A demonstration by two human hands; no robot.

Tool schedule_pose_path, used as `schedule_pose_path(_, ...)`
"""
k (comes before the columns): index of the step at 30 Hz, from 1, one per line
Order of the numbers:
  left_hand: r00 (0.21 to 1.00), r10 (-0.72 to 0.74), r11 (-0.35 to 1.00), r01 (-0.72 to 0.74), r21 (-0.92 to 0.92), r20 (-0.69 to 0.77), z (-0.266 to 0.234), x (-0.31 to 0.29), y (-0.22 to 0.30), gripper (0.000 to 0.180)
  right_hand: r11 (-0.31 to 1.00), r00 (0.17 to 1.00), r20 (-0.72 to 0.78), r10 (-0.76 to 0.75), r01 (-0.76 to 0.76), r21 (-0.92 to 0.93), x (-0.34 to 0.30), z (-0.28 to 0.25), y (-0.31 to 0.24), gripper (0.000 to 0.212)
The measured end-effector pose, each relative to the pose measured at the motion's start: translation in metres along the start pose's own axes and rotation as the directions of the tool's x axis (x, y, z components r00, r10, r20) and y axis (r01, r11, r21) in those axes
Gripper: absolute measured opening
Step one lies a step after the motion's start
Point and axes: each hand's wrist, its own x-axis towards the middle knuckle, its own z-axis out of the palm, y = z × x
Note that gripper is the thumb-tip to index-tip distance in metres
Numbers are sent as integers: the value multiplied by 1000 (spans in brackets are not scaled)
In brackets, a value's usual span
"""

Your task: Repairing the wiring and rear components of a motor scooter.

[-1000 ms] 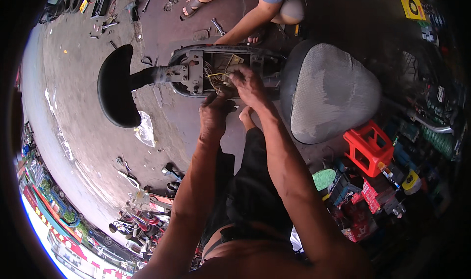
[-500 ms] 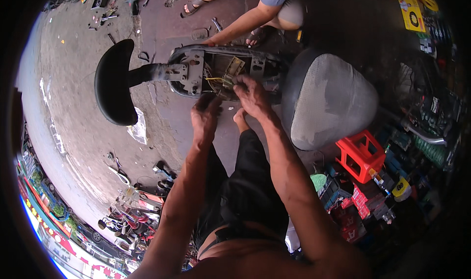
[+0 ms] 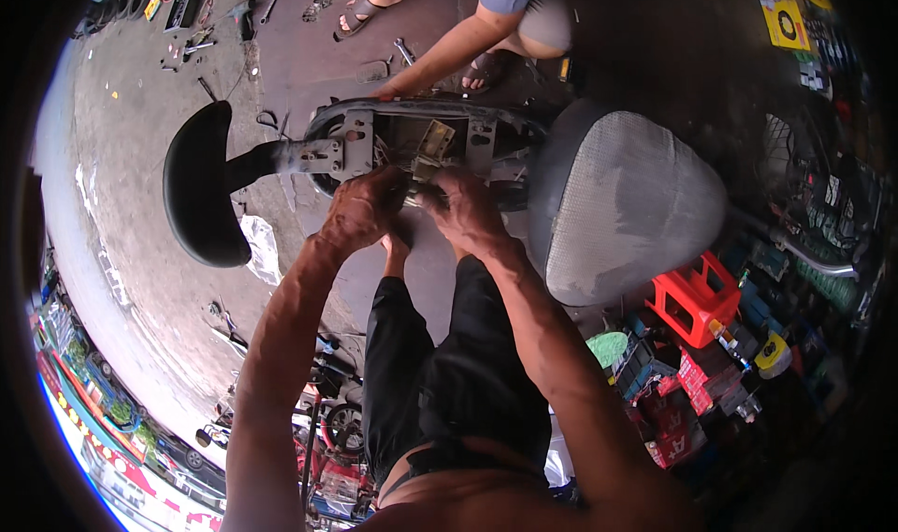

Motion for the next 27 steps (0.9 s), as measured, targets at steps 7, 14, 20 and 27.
schedule_pose_path(7, 996, 11, 997, -18, 81, 83, 5, 5, -8, 12, 982, 985, -38, -168, 164, -97, 5, 7, 13, 16)
schedule_pose_path(14, 1000, -8, 944, 5, -329, -8, 2, -3, -57, 13, 959, 992, 11, 128, -126, 255, -3, 8, 47, 19)
schedule_pose_path(20, 992, 35, 962, 0, -273, 122, -15, -2, -22, 19, 912, 913, -162, -375, 333, -239, -25, -1, 61, 34)
schedule_pose_path(27, 950, -289, 828, 311, -467, 120, -27, -21, -19, 15, 941, 994, -36, -102, 85, -327, -14, 6, 9, 40)
